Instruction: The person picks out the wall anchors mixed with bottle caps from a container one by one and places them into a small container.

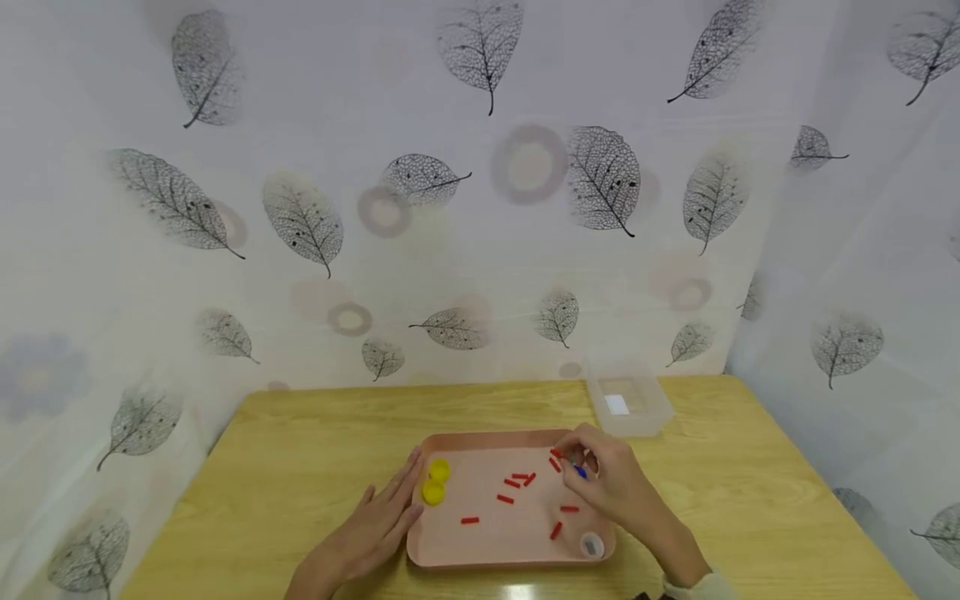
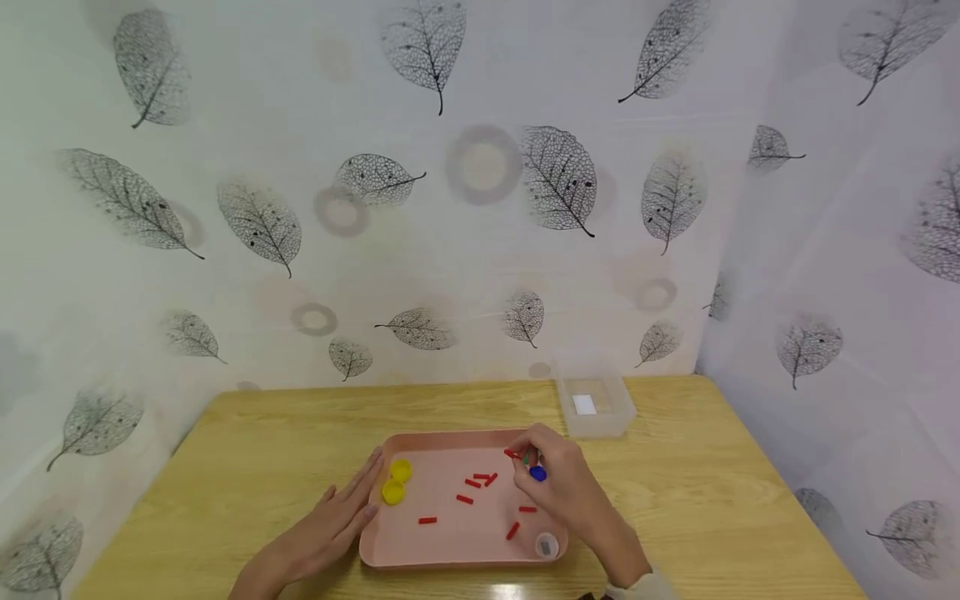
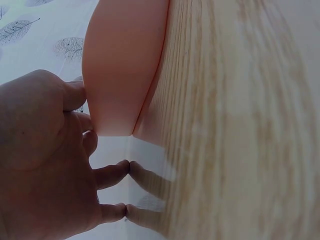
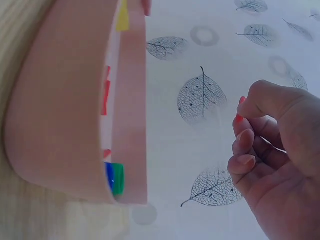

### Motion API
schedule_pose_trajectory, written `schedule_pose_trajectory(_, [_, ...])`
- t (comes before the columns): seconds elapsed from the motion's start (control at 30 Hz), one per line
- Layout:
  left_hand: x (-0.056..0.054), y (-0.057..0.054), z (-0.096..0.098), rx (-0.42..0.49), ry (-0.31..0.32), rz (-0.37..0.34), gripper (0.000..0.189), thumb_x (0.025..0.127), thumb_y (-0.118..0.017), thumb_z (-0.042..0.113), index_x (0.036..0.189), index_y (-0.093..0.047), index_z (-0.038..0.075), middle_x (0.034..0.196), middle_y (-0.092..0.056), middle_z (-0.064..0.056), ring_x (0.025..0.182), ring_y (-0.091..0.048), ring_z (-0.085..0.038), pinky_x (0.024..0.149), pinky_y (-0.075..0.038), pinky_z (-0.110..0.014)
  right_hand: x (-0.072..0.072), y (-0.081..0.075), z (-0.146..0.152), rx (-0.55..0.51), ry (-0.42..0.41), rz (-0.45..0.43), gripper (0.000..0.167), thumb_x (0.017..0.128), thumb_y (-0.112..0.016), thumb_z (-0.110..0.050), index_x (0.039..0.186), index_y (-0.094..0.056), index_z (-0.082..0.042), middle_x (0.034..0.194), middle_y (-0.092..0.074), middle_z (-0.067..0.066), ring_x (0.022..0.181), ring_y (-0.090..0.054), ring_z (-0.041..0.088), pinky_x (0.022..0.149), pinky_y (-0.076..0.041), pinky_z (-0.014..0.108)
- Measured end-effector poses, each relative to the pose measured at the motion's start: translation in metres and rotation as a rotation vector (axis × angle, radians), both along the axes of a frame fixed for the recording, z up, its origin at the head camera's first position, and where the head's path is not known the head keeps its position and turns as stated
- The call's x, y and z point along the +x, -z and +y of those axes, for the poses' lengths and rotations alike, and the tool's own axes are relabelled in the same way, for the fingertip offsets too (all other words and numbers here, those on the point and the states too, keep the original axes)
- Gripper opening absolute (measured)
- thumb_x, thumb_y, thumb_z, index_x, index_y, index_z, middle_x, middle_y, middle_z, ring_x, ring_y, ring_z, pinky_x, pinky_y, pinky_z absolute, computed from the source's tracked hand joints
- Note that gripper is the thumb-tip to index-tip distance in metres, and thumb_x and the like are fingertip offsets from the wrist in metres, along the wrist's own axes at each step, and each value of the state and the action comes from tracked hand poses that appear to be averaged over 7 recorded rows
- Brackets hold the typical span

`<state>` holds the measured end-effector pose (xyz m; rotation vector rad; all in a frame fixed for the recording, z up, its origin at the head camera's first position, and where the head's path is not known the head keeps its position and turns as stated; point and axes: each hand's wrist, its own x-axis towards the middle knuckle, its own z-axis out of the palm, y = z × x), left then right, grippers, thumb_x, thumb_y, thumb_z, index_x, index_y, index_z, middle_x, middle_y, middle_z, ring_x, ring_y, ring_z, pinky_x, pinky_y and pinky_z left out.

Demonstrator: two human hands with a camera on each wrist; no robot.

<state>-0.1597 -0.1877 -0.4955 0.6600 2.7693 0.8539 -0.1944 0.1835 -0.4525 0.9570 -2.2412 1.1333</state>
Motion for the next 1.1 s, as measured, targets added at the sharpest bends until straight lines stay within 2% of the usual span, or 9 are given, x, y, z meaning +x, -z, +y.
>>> schedule_pose_trajectory(0.2, [0.000,-0.001,0.001,0.002,-0.002,-0.006,0.062,0.114,-0.034,0.036,0.166,-0.010,0.015,0.172,-0.003,0.000,0.154,-0.020,-0.030,0.110,-0.012,-0.081,-0.009,-0.015,0.011,0.012,0.087,0.015,0.036,0.077,-0.078,0.014,0.097,-0.069,-0.014,0.083,-0.059,-0.012,0.065,-0.049,0.007,0.050,-0.043,0.022])
schedule_pose_trajectory(0.33, [-0.002,-0.003,0.001,0.002,0.002,-0.015,0.062,0.114,-0.034,0.037,0.166,-0.008,0.017,0.172,-0.001,0.001,0.154,-0.020,-0.030,0.110,-0.011,-0.080,-0.015,-0.025,0.019,0.010,0.140,0.046,0.035,0.076,-0.078,0.015,0.096,-0.069,-0.012,0.082,-0.059,-0.011,0.064,-0.050,0.008,0.051,-0.043,0.021])
schedule_pose_trajectory(0.5, [-0.004,-0.003,0.000,0.006,0.008,-0.029,0.062,0.114,-0.033,0.037,0.166,-0.007,0.018,0.172,0.000,0.001,0.154,-0.019,-0.030,0.111,-0.010,-0.080,-0.022,-0.033,0.029,-0.020,0.167,0.088,0.033,0.076,-0.075,0.018,0.096,-0.070,-0.008,0.082,-0.060,-0.009,0.066,-0.050,0.007,0.053,-0.042,0.018])
schedule_pose_trajectory(0.57, [-0.004,-0.002,0.000,0.007,0.008,-0.030,0.062,0.114,-0.033,0.037,0.166,-0.007,0.017,0.172,0.000,0.001,0.154,-0.019,-0.030,0.110,-0.010,-0.081,-0.026,-0.035,0.033,-0.029,0.173,0.096,0.033,0.076,-0.075,0.018,0.096,-0.070,-0.008,0.083,-0.061,-0.008,0.066,-0.051,0.010,0.054,-0.041,0.017])
schedule_pose_trajectory(0.7, [-0.002,-0.001,0.000,0.011,0.008,-0.034,0.062,0.114,-0.033,0.038,0.166,-0.007,0.017,0.172,0.000,0.002,0.154,-0.018,-0.030,0.110,-0.009,-0.081,-0.033,-0.035,0.042,-0.047,0.199,0.095,0.032,0.077,-0.074,0.017,0.098,-0.071,-0.007,0.084,-0.064,-0.004,0.065,-0.052,0.014,0.055,-0.041,0.017])
schedule_pose_trajectory(0.9, [-0.001,-0.001,0.000,0.014,0.007,-0.039,0.062,0.114,-0.033,0.037,0.166,-0.007,0.018,0.172,0.000,0.002,0.154,-0.018,-0.030,0.110,-0.009,-0.081,-0.041,-0.029,0.058,-0.062,0.257,0.057,0.026,0.080,-0.070,0.013,0.100,-0.071,-0.002,0.085,-0.068,0.008,0.065,-0.052,0.014,0.056,-0.041,0.018])
schedule_pose_trajectory(1.1, [0.000,0.000,0.001,0.014,-0.002,-0.032,0.062,0.114,-0.033,0.037,0.167,-0.009,0.017,0.173,-0.002,0.001,0.154,-0.019,-0.031,0.109,-0.010,-0.082,-0.048,-0.019,0.066,-0.072,0.320,0.045,0.026,0.077,-0.070,0.016,0.097,-0.070,0.000,0.082,-0.067,0.005,0.066,-0.053,0.014,0.055,-0.040,0.016])
